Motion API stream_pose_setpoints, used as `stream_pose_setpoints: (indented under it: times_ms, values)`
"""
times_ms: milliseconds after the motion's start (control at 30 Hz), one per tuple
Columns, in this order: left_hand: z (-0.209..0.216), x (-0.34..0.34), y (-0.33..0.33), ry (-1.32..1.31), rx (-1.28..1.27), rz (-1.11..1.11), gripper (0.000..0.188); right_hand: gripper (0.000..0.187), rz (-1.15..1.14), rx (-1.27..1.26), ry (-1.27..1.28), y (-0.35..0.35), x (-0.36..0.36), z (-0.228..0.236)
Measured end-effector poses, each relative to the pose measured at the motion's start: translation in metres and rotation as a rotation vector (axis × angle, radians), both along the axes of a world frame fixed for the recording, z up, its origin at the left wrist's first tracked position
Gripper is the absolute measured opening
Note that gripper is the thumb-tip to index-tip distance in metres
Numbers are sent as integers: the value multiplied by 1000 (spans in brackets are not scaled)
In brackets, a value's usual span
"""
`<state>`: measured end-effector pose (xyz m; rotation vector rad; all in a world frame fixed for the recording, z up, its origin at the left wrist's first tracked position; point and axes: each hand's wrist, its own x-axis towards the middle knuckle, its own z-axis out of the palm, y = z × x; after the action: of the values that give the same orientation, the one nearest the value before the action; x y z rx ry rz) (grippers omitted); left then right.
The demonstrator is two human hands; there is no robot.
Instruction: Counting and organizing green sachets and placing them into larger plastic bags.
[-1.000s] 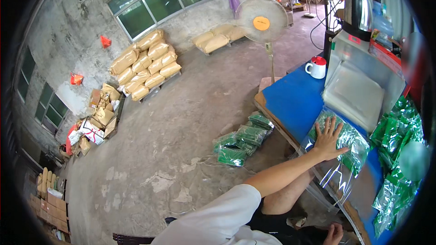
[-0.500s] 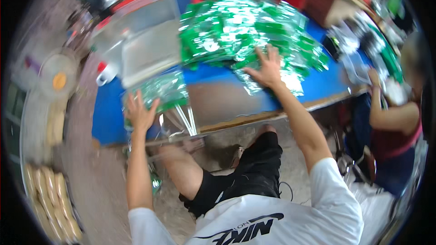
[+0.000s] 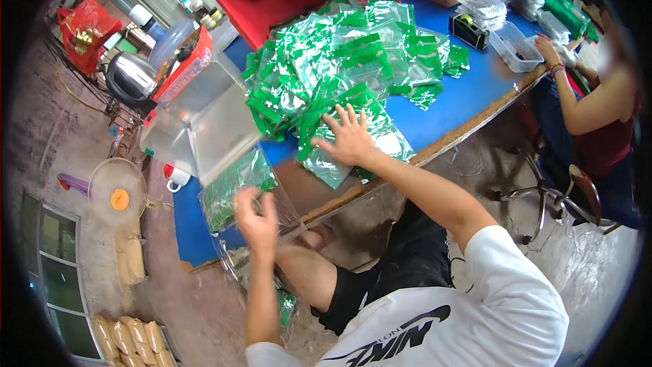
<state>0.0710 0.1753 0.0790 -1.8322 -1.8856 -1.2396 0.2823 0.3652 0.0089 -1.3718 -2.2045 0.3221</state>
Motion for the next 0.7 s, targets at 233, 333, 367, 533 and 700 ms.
stream_pose_setpoints:
  times_ms: [233,333,367,533,700]
  values:
    - [-71,97,-55,-1280,-466,-128,38,67,359,151,245,-43,37,52]
    - [-77,101,-46,-1698,-304,-77,37,67,477,296,-227,-87,45,38]
    - [-77,104,-43,-1792,-269,-86,36,67,569,252,-198,-97,46,30]
    - [-106,105,-45,-1649,-129,-156,28,67,889,-34,-3,-125,60,34]
    - [-69,109,-64,-1921,-257,-198,38,87,287,262,-281,-81,139,43]
